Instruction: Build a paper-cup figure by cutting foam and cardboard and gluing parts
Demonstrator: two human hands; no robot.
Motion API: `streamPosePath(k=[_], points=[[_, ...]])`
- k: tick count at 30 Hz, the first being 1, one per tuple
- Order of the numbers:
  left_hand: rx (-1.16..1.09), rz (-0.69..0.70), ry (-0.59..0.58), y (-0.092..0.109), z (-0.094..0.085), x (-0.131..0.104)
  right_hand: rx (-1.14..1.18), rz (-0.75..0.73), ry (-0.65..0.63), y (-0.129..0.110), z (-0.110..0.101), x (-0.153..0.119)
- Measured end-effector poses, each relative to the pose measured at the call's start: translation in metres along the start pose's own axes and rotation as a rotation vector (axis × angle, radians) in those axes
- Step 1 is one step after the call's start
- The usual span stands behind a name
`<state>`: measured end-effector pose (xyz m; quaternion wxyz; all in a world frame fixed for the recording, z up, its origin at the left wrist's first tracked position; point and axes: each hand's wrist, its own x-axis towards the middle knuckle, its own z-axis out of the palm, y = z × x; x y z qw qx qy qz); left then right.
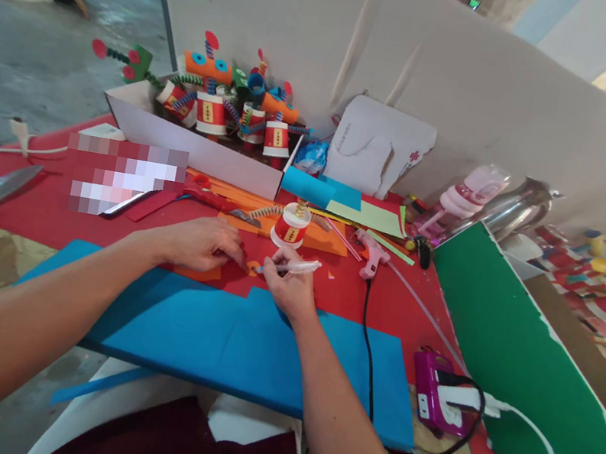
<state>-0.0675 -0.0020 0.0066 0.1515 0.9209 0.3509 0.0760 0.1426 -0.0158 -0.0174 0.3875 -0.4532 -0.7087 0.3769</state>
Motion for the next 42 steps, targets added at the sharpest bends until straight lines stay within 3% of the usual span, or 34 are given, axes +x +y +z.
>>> streamPosePath(k=[42], points=[[-0.016, -0.022, -0.001, -0.0047, 0.0043, -0.0003, 0.029, -0.010, -0.003, 0.0044, 0.0026, -0.0005]])
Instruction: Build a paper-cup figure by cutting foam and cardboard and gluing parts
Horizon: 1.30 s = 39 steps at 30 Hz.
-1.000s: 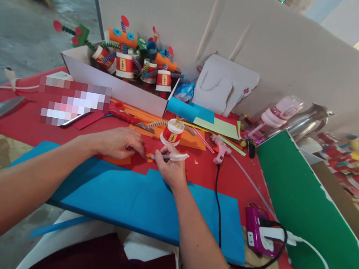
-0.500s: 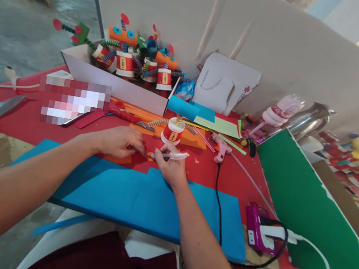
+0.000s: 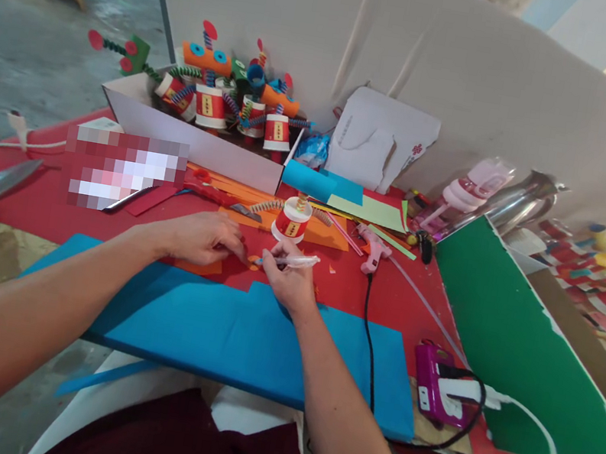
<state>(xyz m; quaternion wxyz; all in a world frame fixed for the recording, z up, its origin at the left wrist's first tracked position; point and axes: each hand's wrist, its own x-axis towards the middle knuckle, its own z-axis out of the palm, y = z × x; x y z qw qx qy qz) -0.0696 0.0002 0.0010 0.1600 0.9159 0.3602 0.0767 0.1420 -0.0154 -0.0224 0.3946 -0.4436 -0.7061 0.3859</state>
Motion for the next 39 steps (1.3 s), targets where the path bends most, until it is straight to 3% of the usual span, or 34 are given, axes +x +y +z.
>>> streamPosePath(k=[39], points=[[-0.012, -0.006, -0.004, 0.0035, -0.0031, -0.0008, -0.029, 0.034, -0.004, -0.0050, -0.0038, 0.0001]])
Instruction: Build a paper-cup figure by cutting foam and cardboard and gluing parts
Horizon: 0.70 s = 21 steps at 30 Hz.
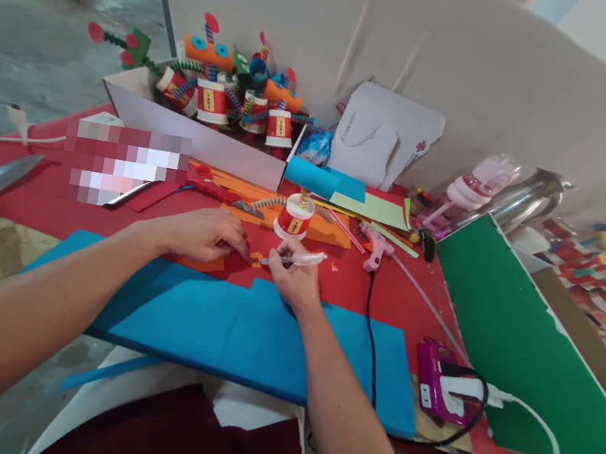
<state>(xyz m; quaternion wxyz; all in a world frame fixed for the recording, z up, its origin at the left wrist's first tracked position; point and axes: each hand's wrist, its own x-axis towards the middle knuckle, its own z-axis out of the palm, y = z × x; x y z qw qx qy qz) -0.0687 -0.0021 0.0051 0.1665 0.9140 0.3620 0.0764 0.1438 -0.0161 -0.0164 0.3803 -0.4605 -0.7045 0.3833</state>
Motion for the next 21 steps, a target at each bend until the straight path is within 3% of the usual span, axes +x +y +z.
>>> streamPosePath(k=[12, 17, 21], points=[[-0.019, 0.006, -0.003, -0.0026, 0.0008, 0.0000, 0.001, -0.009, -0.004, 0.0018, -0.0002, 0.0002], [-0.012, 0.018, -0.013, -0.0037, 0.0004, 0.0005, 0.049, -0.040, 0.106, 0.0046, -0.0008, 0.0018], [0.005, 0.015, 0.005, -0.0034, 0.0010, 0.0004, 0.040, -0.031, 0.091, 0.0052, -0.0002, 0.0021]])
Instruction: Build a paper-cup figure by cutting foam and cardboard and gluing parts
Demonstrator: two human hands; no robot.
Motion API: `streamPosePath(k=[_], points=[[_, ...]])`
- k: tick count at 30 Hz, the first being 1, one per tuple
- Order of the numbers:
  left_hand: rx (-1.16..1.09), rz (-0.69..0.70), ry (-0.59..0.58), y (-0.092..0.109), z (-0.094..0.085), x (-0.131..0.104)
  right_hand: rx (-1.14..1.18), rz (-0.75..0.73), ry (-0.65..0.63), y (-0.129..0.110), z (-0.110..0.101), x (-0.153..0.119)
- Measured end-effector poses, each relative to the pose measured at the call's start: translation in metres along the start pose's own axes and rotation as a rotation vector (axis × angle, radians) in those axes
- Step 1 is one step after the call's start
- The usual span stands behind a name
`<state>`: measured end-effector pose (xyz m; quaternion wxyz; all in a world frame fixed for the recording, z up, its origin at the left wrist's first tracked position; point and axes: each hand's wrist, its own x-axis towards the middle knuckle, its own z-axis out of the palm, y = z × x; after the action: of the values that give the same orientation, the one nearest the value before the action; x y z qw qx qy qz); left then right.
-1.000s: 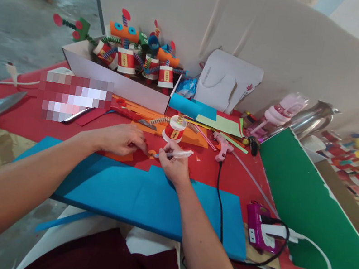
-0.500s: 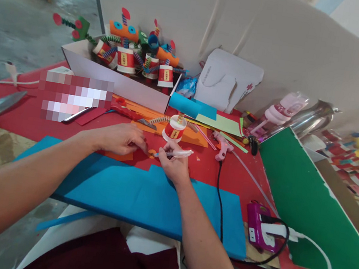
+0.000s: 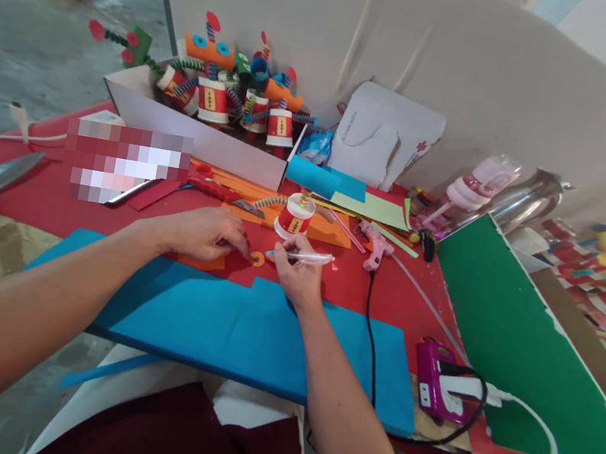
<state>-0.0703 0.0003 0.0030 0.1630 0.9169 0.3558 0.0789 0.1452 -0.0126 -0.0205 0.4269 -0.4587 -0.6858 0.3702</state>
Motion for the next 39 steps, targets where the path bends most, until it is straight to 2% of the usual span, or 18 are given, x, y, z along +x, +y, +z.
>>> streamPosePath(k=[9, 39], points=[[0.020, 0.005, 0.009, -0.0011, 0.0021, -0.0001, -0.025, 0.010, -0.087, -0.0018, 0.0037, -0.0009], [0.001, -0.008, 0.013, 0.0013, 0.0005, 0.0001, -0.023, -0.012, -0.066, 0.0014, 0.0044, -0.0002]])
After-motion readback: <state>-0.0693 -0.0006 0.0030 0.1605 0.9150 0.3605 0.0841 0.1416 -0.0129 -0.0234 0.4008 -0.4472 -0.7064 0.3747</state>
